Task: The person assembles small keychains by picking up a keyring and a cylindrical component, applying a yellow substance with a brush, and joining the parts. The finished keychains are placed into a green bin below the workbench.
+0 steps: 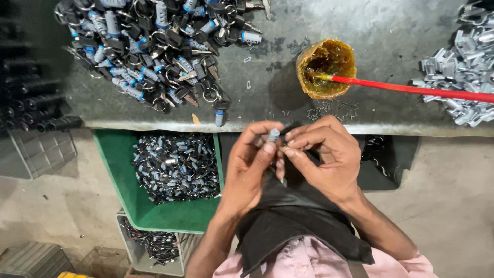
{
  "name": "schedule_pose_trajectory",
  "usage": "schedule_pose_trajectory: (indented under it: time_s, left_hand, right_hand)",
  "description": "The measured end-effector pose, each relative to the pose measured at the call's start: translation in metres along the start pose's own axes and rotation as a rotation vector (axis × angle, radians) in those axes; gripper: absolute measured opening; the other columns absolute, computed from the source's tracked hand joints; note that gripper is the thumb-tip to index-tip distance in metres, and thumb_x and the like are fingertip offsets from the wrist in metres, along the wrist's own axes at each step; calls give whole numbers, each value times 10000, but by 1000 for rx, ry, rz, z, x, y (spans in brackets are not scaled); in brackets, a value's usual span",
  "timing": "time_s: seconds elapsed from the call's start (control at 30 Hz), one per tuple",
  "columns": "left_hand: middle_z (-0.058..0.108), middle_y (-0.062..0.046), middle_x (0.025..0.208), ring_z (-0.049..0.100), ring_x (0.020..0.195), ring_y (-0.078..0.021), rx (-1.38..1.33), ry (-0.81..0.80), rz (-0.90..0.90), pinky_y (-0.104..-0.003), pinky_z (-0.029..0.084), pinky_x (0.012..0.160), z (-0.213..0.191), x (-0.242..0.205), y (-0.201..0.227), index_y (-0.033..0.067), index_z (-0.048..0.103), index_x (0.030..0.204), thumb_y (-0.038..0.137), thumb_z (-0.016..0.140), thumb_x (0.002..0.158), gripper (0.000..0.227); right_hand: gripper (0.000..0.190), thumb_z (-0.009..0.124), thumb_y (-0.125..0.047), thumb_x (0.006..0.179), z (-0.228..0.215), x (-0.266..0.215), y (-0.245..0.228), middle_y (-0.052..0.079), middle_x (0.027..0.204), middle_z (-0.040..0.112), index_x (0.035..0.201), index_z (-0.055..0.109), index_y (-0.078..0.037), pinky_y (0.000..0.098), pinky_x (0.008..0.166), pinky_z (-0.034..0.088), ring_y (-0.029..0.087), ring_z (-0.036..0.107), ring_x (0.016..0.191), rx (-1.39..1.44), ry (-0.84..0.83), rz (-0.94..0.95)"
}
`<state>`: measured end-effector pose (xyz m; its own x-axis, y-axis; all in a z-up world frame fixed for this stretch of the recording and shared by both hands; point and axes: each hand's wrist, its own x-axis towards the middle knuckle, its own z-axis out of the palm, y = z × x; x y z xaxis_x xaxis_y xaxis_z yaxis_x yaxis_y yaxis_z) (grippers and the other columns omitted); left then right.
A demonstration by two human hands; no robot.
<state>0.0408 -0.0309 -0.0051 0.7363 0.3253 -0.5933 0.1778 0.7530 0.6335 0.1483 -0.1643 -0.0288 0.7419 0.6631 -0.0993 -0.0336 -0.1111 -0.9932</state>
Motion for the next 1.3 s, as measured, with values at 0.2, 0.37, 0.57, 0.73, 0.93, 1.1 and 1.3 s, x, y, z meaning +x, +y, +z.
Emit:
schedule_pose_trajectory:
  time_s: [0.2, 0.37, 0.57, 0.73, 0.93, 1.1, 1.3]
  left_hand:
    - [631, -44, 1081, 584, 832, -93, -217, -1, -48, -233, 490, 652, -2, 1, -29, 51, 588, 1284, 167, 631, 1077, 241]
    - [649, -43, 1167, 600, 925, -96, -186, -30, -25, -245, 508, 696, -2, -4, -26, 43, 592, 1280, 164, 637, 1068, 249]
    - [695, -85, 1236, 614, 952, -105, -123, -105, -47, -275, 526, 763, -11, -2, -24, -20, 637, 1307, 179, 655, 1078, 303]
    - [726, -98, 1175, 619, 930, -123, 116, -160, -8, -297, 527, 850, -13, -1, -8, -63, 681, 1337, 178, 653, 1090, 346]
    - [699, -93, 1068, 659, 1010, -133, 124, -13, 172, -292, 536, 965, -3, 8, -5, -6, 591, 1252, 162, 663, 1072, 256]
    - [663, -67, 983, 631, 940, -137, -140, -16, 135, -293, 515, 896, 11, 42, -16, 3, 584, 1255, 186, 642, 1083, 257]
    - [636, -58, 943, 591, 882, -141, -407, -19, -7, -319, 523, 880, 14, 49, -22, 22, 574, 1262, 217, 648, 1067, 285]
  right_hand:
    - [162, 809, 47, 874, 1, -1, -9, 98, 1047, 664, 1000, 714, 10, 218, 795, 507, 92, 613, 893, -60, 49, 56]
    - [152, 808, 47, 895, 3, -6, -23, 85, 1030, 653, 1007, 710, 14, 209, 778, 519, 76, 613, 877, -95, 88, 68]
    - [256, 798, 98, 871, -15, -6, -13, 79, 1048, 631, 1049, 653, -14, 238, 789, 549, 112, 646, 884, 19, -24, 107]
    - [571, 799, 149, 845, -33, -1, 1, 51, 1032, 510, 1248, 453, -60, 284, 820, 610, 145, 654, 881, 485, -54, 194]
    - [256, 719, 101, 1092, -77, 17, -19, 154, 1077, 677, 1294, 574, 38, 246, 727, 599, 204, 716, 867, -128, 245, -108]
    - [66, 687, 129, 1160, -90, 26, -26, 238, 1055, 716, 1206, 652, 160, 306, 834, 662, 282, 765, 936, -415, 262, -215]
    - [210, 689, -89, 1183, -101, -12, -12, 165, 1018, 685, 1225, 588, 89, 330, 787, 644, 250, 741, 852, 79, 515, -22]
